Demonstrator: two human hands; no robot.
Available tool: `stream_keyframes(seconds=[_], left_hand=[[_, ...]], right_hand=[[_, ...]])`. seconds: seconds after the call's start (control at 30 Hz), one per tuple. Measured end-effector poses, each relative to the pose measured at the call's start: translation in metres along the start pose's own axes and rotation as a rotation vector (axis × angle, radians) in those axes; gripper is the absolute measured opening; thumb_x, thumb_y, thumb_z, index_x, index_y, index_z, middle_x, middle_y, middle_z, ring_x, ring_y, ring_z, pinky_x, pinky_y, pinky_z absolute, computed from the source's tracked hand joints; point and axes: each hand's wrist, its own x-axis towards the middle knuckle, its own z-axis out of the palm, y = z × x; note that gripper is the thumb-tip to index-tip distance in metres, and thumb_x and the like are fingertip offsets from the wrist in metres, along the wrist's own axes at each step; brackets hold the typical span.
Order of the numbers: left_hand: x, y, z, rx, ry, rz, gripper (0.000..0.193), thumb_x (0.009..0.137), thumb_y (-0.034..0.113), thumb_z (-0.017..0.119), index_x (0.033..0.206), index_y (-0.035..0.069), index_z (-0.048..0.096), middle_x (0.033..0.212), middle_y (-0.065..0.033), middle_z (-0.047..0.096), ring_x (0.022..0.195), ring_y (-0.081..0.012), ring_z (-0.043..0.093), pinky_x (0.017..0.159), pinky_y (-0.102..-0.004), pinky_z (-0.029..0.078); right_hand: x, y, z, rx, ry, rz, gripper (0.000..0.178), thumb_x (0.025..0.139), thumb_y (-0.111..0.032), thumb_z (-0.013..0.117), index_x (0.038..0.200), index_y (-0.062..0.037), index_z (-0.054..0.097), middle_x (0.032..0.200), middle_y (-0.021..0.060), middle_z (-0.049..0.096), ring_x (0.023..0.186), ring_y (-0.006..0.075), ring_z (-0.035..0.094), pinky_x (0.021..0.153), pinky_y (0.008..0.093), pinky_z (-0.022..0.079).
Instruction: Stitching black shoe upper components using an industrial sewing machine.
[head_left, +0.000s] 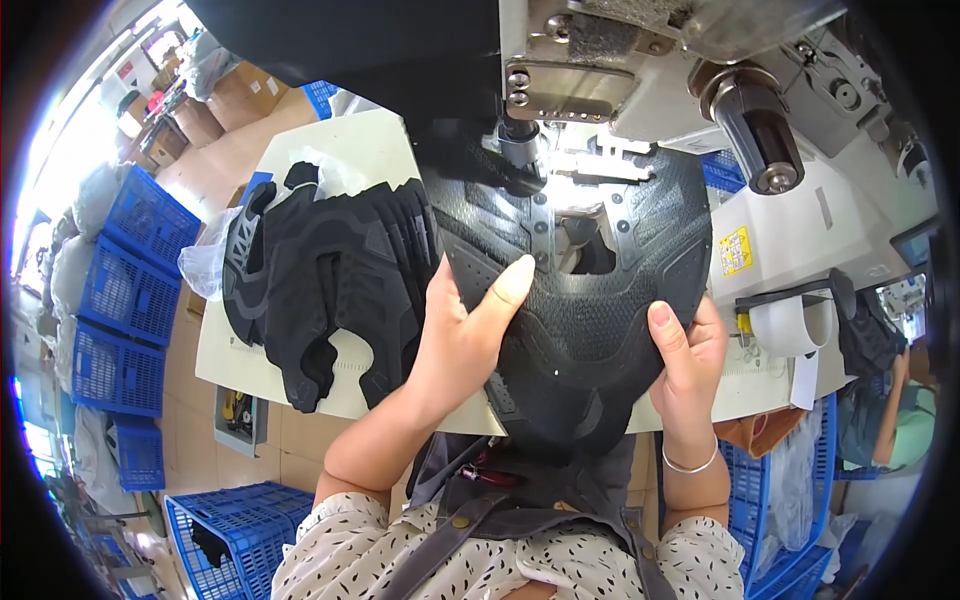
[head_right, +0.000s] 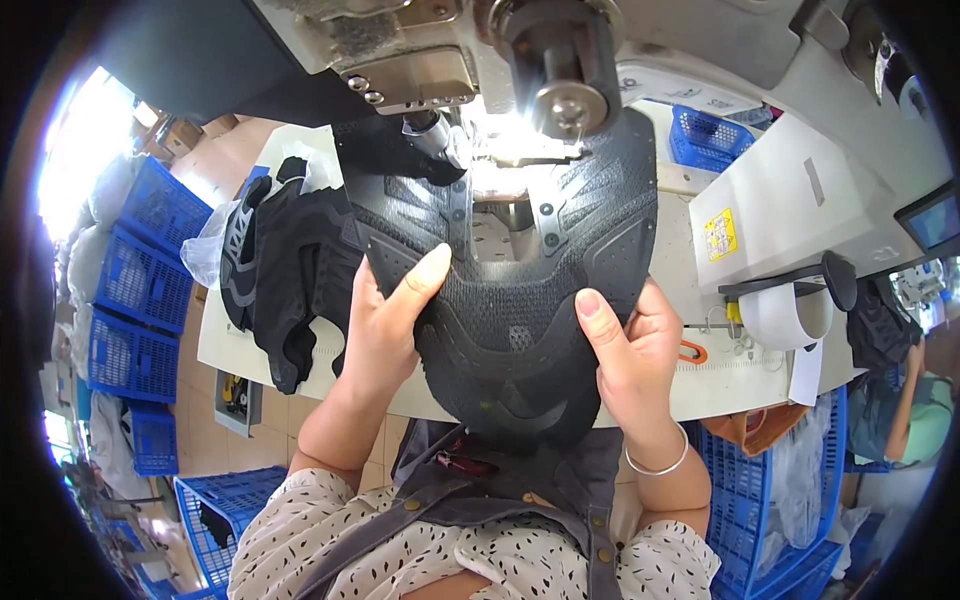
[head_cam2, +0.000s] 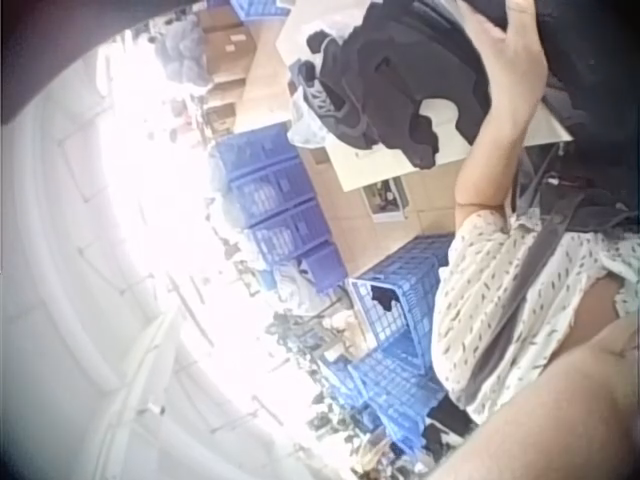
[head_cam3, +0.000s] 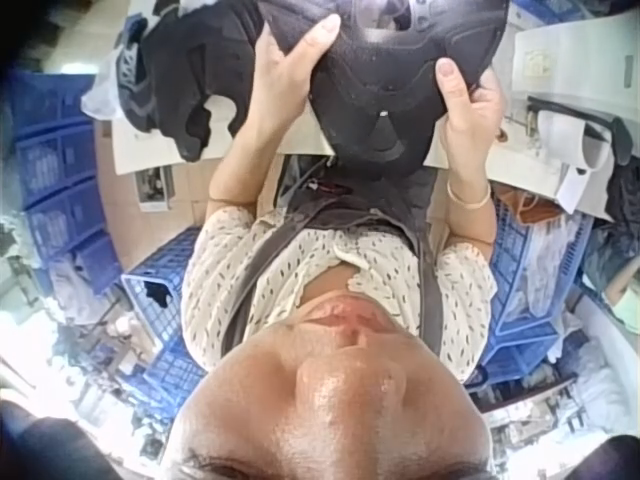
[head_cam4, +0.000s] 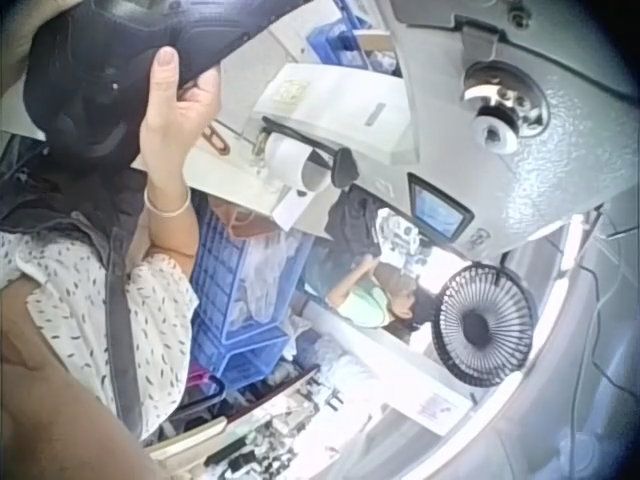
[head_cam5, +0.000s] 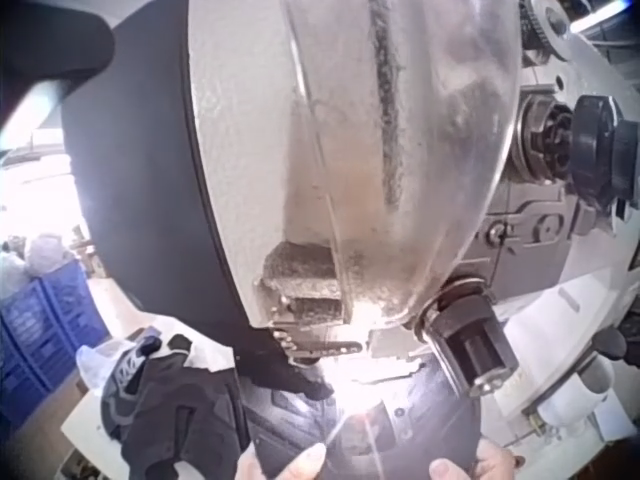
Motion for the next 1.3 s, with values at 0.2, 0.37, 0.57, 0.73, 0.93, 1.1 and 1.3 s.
stream_keyframes(seconds=[0.2,0.37,0.57,0.73,0.93,1.1,1.3], left_hand=[[0.021,-0.007,0.003,-0.336,0.102,-0.222,0.018,0.086,0.005,0.052,0.102,-0.001,0.05,0.093,-0.0047,0.057,0.082,-0.0092,0.053,0.076,-0.0236,0.043],[0.04,-0.012,0.002,-0.312,0.12,-0.232,0.016,0.083,0.005,0.053,0.098,-0.001,0.052,0.084,-0.0029,0.058,0.072,-0.0067,0.051,0.065,-0.0211,0.042],[0.065,-0.001,-0.008,-0.263,0.136,-0.422,0.017,0.082,0.004,0.053,0.098,0.001,0.052,0.087,-0.0066,0.059,0.077,-0.0126,0.058,0.068,-0.0228,0.046],[0.069,-0.013,-0.019,-0.235,0.004,-0.176,0.012,0.082,0.002,0.05,0.094,0.0,0.053,0.084,-0.0041,0.056,0.075,-0.01,0.054,0.068,-0.0217,0.044],[0.05,-0.007,-0.007,-0.25,0.127,-0.186,0.022,0.083,0.006,0.052,0.105,0.001,0.053,0.085,-0.002,0.056,0.075,-0.0064,0.051,0.069,-0.0203,0.041],[0.028,0.002,-0.012,-0.203,0.099,-0.338,0.02,0.086,0.011,0.05,0.103,0.001,0.048,0.067,-0.0036,0.057,0.039,-0.0062,0.047,0.03,-0.0188,0.034],[-0.002,0.0,-0.003,-0.212,0.115,-0.373,0.017,0.088,0.016,0.05,0.091,0.0,0.052,0.07,-0.0053,0.058,0.039,-0.0068,0.047,0.032,-0.0173,0.034]], right_hand=[[0.024,0.006,-0.001,0.04,-0.022,-0.015,0.025,0.085,-0.005,0.052,0.108,0.0038,0.052,0.103,0.0104,0.059,0.09,0.0131,0.057,0.08,0.0253,0.045],[0.044,0.005,0.0,0.094,0.013,0.011,0.018,0.084,-0.005,0.055,0.1,0.0024,0.054,0.094,0.0078,0.061,0.082,0.0102,0.057,0.075,0.0244,0.045],[0.057,0.006,0.005,0.098,0.003,0.023,0.015,0.083,-0.006,0.056,0.096,0.0025,0.054,0.089,0.0077,0.061,0.074,0.0094,0.058,0.068,0.0221,0.046],[0.044,0.003,0.01,0.066,-0.075,0.111,0.015,0.084,-0.009,0.055,0.093,0.0023,0.053,0.084,0.0094,0.061,0.061,0.0117,0.059,0.042,0.0211,0.047],[0.038,0.011,0.015,0.063,-0.043,0.132,0.015,0.084,-0.009,0.056,0.092,0.0028,0.053,0.079,0.01,0.062,0.055,0.0128,0.059,0.039,0.0214,0.047],[0.029,0.011,0.019,0.085,-0.068,0.179,0.013,0.084,-0.01,0.056,0.08,0.0025,0.056,0.071,0.0093,0.061,0.047,0.013,0.056,0.04,0.0229,0.045],[0.017,0.011,0.029,0.046,-0.116,0.278,0.014,0.085,-0.009,0.054,0.079,0.0033,0.058,0.067,0.0093,0.062,0.045,0.0123,0.055,0.042,0.0224,0.045]])
